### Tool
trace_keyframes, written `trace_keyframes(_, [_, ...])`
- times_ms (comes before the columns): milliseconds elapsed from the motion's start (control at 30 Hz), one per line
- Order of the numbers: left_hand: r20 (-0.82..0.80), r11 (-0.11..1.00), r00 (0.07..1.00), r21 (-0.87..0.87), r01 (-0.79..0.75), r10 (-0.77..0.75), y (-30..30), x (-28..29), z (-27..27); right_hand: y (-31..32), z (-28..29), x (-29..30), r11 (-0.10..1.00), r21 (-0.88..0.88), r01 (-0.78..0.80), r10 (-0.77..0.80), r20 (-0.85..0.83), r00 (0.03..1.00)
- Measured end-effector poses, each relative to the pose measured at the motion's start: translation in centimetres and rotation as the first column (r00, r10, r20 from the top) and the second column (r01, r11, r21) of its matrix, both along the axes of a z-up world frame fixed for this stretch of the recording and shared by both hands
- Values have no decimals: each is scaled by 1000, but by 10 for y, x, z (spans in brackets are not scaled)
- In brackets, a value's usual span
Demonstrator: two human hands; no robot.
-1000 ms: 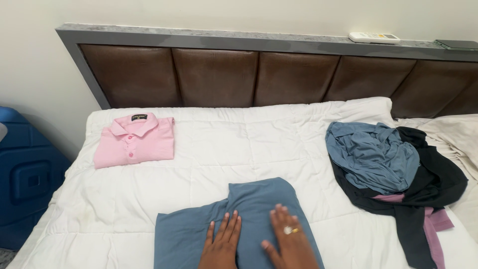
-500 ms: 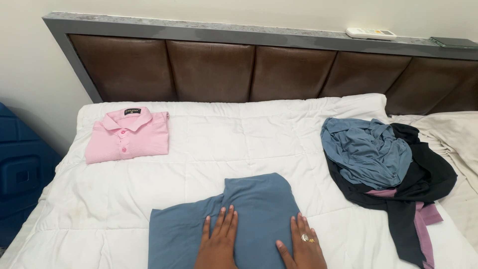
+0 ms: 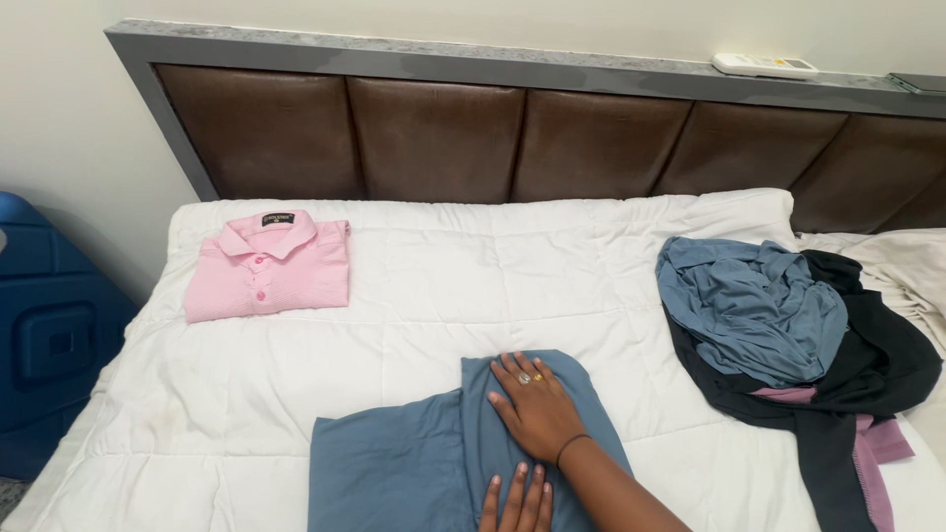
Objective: The person folds a pair of blue shorts on a bed. They smooth the fabric, fold the legs together, and then fold the garment in half to create a neat stack.
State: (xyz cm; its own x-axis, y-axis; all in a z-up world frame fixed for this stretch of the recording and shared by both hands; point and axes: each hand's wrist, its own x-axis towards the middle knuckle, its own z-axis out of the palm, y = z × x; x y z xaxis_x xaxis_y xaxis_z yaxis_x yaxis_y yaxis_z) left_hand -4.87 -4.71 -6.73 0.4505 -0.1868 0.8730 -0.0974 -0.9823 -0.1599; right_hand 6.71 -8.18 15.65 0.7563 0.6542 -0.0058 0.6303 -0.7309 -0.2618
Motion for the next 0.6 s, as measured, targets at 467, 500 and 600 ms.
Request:
trace_keyframes(467, [-923, 917, 217, -359, -176, -319, 65, -23, 167, -96, -47, -60, 991, 117, 65, -78, 114, 990])
trace_keyframes(500, [-933, 923, 206, -333, -194, -294, 65, -24, 173, -108, -62, -61, 993, 57, 99, -103, 80, 991])
trace_keyframes(600, [-816, 976, 577, -94, -195, 37, 62, -18, 121, -139, -103, -52, 982, -104, 155, -154, 12, 988])
